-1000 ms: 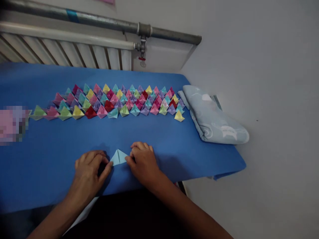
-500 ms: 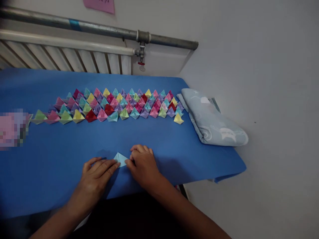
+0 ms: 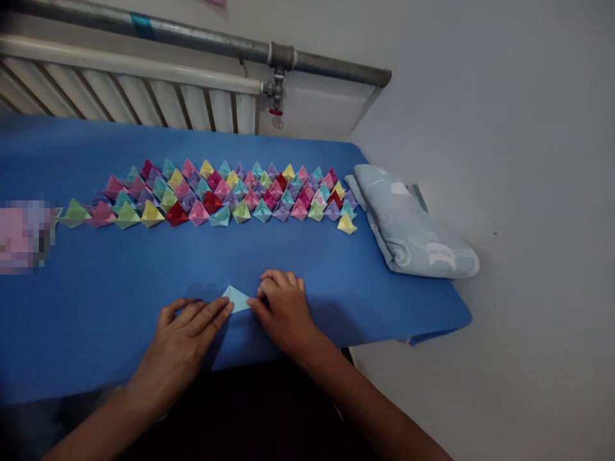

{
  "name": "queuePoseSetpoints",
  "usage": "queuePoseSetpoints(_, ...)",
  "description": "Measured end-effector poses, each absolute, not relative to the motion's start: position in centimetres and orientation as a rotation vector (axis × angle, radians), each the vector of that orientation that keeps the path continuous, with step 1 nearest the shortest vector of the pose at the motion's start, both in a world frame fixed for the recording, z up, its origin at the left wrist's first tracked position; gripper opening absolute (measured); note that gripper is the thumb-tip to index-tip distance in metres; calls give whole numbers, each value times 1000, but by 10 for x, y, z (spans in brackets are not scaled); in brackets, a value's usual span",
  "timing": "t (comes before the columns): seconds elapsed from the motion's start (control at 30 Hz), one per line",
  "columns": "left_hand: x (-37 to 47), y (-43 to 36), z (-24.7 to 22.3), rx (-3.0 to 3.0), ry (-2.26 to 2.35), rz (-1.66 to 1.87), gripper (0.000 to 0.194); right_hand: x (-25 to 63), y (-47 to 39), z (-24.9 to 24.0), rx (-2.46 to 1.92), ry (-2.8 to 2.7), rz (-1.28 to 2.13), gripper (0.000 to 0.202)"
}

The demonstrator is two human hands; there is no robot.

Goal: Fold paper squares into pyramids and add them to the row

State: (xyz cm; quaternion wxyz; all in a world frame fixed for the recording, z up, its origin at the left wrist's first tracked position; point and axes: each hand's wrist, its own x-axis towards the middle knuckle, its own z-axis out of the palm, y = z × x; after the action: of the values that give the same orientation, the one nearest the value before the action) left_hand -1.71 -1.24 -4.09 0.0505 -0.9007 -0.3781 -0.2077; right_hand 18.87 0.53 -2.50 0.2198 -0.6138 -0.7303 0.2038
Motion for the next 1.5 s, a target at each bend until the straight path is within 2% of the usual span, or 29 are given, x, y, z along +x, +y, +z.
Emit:
queuePoseSetpoints(0.1, -17, -14, -42, -2740, -1159, -604, 43, 181, 2, -17, -1479, -1986, 683, 5)
queuePoseSetpoints(0.17, -16, -16, -43, -2732, -1167, -575, 41, 173, 2, -13, -1304, -1989, 866, 11)
queuePoseSetpoints(0.27, -16, -17, -44, -2715, -1181, -532, 43, 162, 6, -13, -1300, -2023, 982, 21)
queuePoseSetpoints(0.37, -16, -18, -46, -2714, -1197, -526, 46, 157, 13, -17, -1377, -2091, 936, 24)
queuePoseSetpoints(0.83, -26, -31, -49, -2745, -1182, -656, 44, 154, 32, -14, -1420, -2355, 765, 15)
queuePoseSetpoints(1.33, -27, -47, -40, -2611, -1307, -496, 44, 155, 30, -26, -1332, -2368, 652, 12)
queuePoseSetpoints(1.5, -24, -48, -35, -2555, -1428, -373, 39, 157, 33, -30, -1280, -2380, 666, 11)
